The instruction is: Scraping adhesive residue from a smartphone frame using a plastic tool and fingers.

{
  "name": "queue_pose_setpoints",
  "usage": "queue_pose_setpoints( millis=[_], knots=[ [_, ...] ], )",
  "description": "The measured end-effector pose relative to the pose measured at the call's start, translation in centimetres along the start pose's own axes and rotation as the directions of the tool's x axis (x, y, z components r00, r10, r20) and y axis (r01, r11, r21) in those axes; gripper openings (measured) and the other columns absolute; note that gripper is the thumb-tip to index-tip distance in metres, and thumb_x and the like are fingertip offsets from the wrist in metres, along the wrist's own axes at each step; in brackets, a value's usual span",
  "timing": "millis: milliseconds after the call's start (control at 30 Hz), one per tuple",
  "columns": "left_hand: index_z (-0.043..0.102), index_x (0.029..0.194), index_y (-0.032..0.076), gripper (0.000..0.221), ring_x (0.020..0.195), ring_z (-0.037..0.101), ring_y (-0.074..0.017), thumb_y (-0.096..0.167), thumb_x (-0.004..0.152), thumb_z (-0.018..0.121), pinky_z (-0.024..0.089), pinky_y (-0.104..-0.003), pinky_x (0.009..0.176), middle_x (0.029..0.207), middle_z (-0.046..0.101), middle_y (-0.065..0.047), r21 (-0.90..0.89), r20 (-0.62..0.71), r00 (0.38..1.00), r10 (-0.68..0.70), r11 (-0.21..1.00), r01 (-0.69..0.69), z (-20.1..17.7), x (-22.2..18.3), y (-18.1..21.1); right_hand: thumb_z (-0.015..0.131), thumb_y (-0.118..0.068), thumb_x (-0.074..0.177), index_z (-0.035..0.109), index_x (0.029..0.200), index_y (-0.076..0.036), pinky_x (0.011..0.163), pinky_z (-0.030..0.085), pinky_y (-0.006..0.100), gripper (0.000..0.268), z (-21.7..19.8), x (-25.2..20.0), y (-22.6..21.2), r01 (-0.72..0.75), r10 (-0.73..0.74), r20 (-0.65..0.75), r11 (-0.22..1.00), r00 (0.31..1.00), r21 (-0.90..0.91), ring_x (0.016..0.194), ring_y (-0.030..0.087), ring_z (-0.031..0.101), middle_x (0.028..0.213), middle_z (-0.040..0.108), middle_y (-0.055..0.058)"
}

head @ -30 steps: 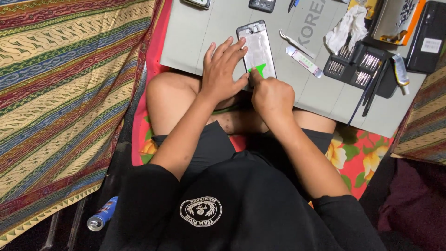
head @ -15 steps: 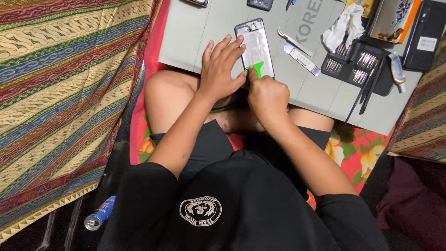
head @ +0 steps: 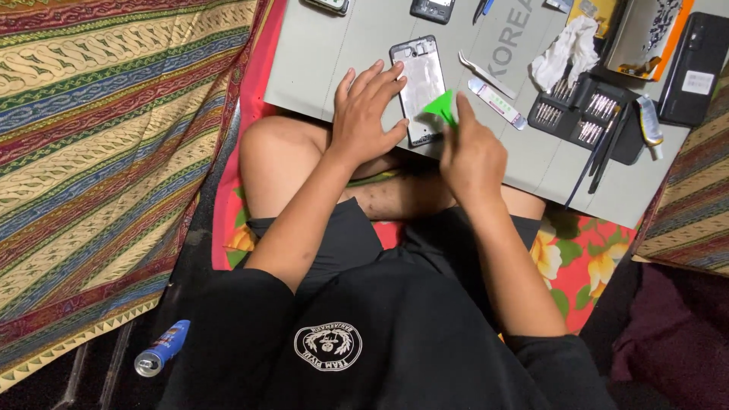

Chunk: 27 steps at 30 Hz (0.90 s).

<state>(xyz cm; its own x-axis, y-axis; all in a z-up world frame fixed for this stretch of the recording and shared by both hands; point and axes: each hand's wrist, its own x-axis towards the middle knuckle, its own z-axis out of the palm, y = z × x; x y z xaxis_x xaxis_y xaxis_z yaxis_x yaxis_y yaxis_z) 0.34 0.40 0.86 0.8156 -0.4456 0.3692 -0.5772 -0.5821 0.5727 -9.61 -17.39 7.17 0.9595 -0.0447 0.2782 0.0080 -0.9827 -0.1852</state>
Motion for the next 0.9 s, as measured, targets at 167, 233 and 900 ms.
queue_pose_setpoints(
  millis=[167,233,900],
  knots=[
    [0.068,0.129,0.011,0.049,0.145,0.043,-0.0221,0.032,0.085,0.076,0.015,-0.049,0.124,0.149,0.056,0.002,-0.026,-0.012,1.000,-0.013,1.000,0.013,0.1,0.2,0.2,0.070,-0.002,0.092,0.069,0.122,-0.003,0.081,0.047,0.041,0.030,-1.6,-0.6,0.9,0.011,0.008,-0.115,0.986,0.993,0.168,0.088,0.033,0.062,0.099,0.068,0.013],
    [0.070,0.126,0.011,0.047,0.144,0.044,-0.0231,0.038,0.088,0.079,0.018,-0.049,0.122,0.146,0.058,0.003,-0.047,-0.057,0.998,-0.016,0.999,0.013,0.1,0.2,0.3,0.068,0.002,0.091,0.071,0.117,0.004,0.077,0.050,0.037,0.026,-2.1,-0.6,1.0,-0.047,0.098,-0.106,0.914,0.989,0.404,0.084,0.031,0.064,0.099,0.070,0.015],
    [0.060,0.140,0.012,0.090,0.151,0.035,-0.0234,0.052,0.067,0.095,0.013,-0.051,0.126,0.157,0.047,0.003,-0.045,0.124,0.992,0.018,0.999,-0.012,-1.4,0.3,-0.2,0.076,-0.005,0.096,0.055,0.113,0.001,0.073,0.059,0.027,0.028,4.3,4.7,1.0,-0.197,0.306,0.106,0.285,0.946,0.938,0.077,0.018,0.067,0.094,0.068,0.011]
  ],
)
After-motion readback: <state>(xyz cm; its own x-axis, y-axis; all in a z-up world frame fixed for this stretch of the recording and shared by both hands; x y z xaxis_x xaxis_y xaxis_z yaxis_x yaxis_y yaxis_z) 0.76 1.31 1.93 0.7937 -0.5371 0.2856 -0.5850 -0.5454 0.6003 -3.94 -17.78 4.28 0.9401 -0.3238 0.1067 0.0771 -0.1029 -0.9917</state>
